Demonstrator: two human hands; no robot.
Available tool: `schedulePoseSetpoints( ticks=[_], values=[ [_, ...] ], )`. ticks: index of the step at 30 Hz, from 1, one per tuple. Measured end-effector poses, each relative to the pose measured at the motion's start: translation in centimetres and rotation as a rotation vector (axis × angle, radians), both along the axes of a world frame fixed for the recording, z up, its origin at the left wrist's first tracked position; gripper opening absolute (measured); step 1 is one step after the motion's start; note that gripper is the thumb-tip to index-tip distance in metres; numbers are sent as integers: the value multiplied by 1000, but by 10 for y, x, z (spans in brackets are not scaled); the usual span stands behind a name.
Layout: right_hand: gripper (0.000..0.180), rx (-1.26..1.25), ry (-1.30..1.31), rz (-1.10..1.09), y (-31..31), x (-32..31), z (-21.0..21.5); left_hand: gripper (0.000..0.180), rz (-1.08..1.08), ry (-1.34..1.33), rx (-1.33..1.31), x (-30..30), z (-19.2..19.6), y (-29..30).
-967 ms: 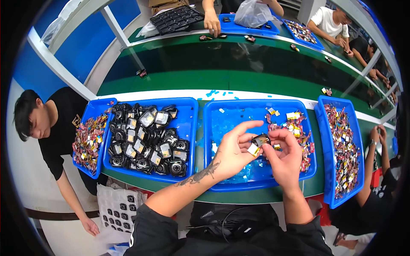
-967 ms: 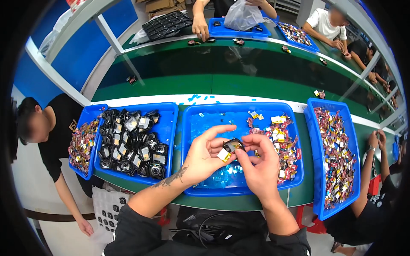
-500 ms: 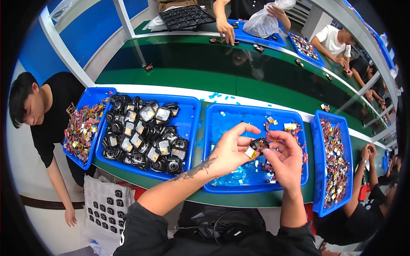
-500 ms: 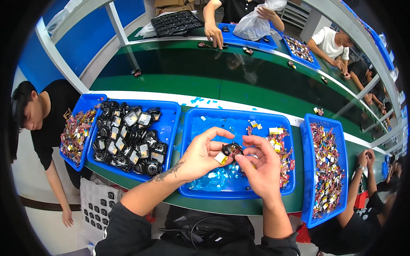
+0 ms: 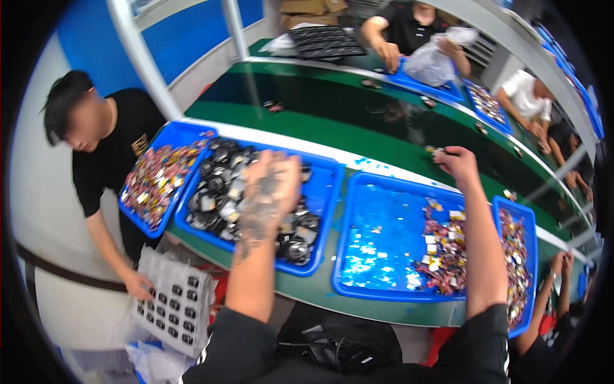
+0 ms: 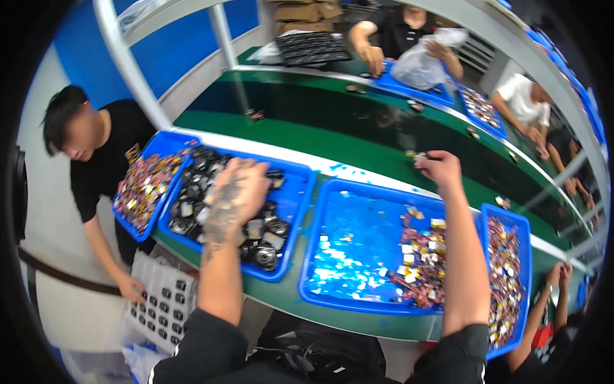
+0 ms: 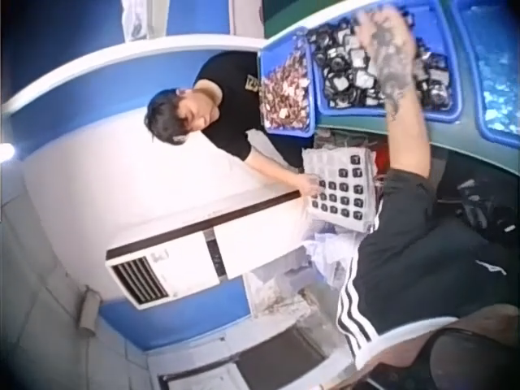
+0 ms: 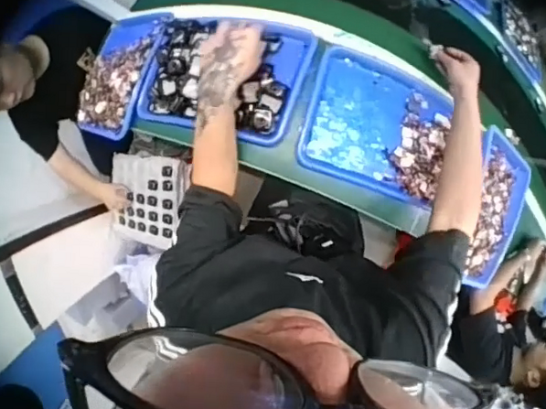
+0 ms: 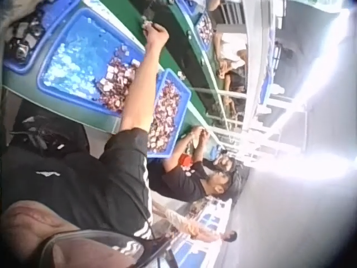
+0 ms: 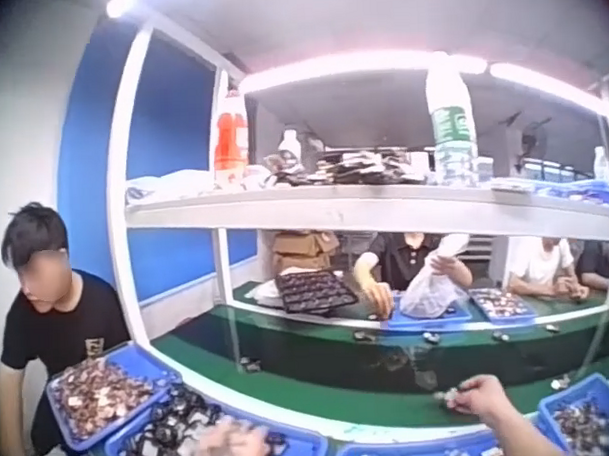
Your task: Assembling small electronic components at a factory workbench.
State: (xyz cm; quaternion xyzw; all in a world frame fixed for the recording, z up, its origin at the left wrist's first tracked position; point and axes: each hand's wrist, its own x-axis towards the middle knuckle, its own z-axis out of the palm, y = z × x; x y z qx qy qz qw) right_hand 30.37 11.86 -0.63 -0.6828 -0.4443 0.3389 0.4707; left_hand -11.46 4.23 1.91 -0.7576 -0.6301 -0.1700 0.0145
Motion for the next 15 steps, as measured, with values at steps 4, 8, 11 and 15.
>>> schedulePoseSetpoints(
  ticks=[4, 8, 11, 15],
  values=[
    [46, -67, -659, -53, 14, 22, -30, 27, 20, 60, -35, -17, 6, 5],
    [22, 152, -762, -120, -20, 16, -6, 22, -31, -171, 23, -14, 7, 9],
    [13, 204, -757, 185, -66, 1, 24, 11, -171, -697, -145, 3, 20, 3],
    [17, -214, -997, 459, -132, -7, 22, 13, -426, -1538, -430, 61, 35, -14]
  ],
)
